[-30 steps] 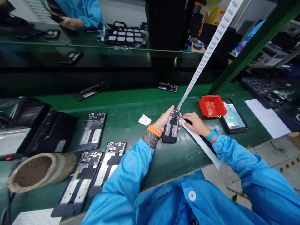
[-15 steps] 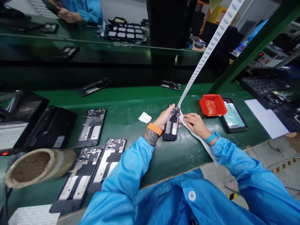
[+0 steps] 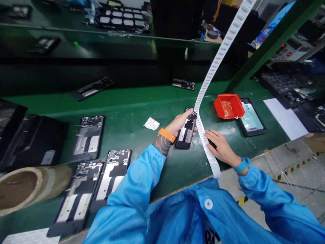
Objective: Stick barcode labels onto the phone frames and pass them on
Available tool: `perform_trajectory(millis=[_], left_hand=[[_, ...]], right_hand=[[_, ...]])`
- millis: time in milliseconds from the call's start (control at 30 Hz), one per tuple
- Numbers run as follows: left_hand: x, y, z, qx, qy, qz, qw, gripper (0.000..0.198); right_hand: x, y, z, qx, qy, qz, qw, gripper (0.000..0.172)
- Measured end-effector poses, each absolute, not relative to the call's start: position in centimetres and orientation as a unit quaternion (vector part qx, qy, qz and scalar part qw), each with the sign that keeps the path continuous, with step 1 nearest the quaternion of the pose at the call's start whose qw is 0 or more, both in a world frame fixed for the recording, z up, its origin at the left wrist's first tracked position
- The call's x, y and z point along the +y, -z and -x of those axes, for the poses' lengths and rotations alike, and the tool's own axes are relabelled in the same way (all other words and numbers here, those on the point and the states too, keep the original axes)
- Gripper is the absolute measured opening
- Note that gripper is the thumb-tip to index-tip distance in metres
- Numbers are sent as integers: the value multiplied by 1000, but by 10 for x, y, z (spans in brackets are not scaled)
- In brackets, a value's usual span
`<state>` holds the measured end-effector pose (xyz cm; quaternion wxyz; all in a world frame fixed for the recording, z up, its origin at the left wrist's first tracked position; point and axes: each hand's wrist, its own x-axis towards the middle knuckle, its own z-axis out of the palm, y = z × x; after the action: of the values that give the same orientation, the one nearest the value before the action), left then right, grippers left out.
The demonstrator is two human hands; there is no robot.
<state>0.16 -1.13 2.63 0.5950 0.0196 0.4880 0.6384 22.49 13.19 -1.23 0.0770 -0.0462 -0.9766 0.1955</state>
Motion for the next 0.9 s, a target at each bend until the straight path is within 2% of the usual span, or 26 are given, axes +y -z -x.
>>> perform_trajectory(millis=[267, 533, 900], left_hand=[[-12, -31, -3, 491, -633, -14, 598, 47], [-13, -35, -3, 492, -627, -4, 603, 50], [-13, -39, -4, 506, -618, -12, 602, 47]], right_hand=[[147, 9, -202, -989, -140, 1, 51, 38], [144, 15, -195, -979, -129, -39, 153, 25], [133, 12, -200, -973, -73, -61, 208, 19]])
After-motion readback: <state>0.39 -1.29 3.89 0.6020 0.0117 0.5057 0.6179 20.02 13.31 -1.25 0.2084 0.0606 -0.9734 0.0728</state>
